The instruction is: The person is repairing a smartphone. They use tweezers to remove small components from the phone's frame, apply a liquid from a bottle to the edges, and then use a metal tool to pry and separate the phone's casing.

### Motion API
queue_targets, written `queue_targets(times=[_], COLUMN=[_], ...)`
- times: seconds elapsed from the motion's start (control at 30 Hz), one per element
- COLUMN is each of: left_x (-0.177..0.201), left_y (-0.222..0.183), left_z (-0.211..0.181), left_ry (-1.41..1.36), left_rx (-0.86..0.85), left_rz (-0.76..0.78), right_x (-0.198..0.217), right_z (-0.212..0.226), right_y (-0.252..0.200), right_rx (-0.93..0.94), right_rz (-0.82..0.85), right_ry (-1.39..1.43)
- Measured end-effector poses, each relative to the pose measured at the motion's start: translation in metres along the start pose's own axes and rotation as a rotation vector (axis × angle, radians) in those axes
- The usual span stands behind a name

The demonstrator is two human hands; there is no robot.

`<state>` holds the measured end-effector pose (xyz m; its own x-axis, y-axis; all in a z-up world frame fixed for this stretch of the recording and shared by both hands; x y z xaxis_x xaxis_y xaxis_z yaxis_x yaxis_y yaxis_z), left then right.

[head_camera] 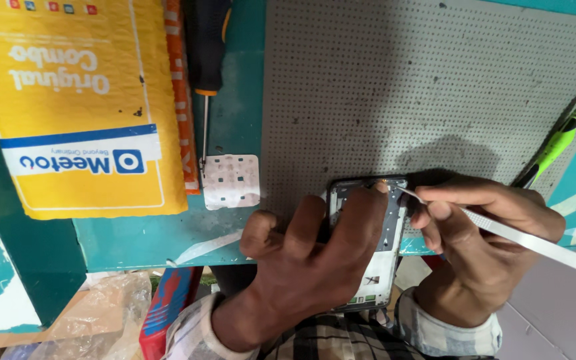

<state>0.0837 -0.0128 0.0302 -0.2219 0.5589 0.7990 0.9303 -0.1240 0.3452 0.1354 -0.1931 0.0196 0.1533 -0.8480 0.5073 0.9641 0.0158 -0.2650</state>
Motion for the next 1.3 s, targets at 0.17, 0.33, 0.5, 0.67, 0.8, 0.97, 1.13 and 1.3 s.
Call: queue_targets(times=[0.17,0.33,0.5,0.67,0.8,0.97,1.13,1.3], left_x=[0.000,0.000,-0.006,-0.002,-0.001,-0.003,-0.003,0.002], left_y=[-0.001,-0.010,-0.017,-0.014,-0.010,-0.013,-0.013,-0.008], left_z=[0.000,0.001,0.001,0.000,0.001,0.001,0.001,0.002], left_ry=[-0.023,-0.114,-0.156,-0.122,-0.115,-0.128,-0.126,-0.097], left_rx=[0.010,-0.006,0.004,0.005,0.010,0.011,-0.005,-0.026], left_rz=[0.020,-0.007,-0.012,-0.028,-0.043,-0.039,-0.023,-0.009], right_x=[-0.005,-0.008,-0.010,-0.009,-0.010,-0.008,-0.002,0.006], right_z=[0.003,0.006,0.004,0.004,0.002,0.001,-0.001,0.002], right_y=[0.000,0.002,0.004,-0.002,-0.004,-0.006,-0.009,-0.007], right_rx=[0.008,0.032,0.058,0.082,0.148,0.161,0.151,0.156], right_rz=[0.016,0.061,0.045,0.058,0.088,0.095,0.082,-0.083], right_ry=[-0.029,-0.029,0.038,0.006,0.006,-0.030,0.084,0.147])
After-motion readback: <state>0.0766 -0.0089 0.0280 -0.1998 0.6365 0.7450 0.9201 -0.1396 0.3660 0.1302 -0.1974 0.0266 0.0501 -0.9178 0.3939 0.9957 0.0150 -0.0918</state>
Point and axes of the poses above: each hand's wrist, its own y-axis towards the middle knuckle, its own x-axis out of the back of the hand, z = x × y, the point moved 9 cm from there along y, towards the middle knuckle, and after that the axes turned 6 degrees about -y, right-handed, at the moved point
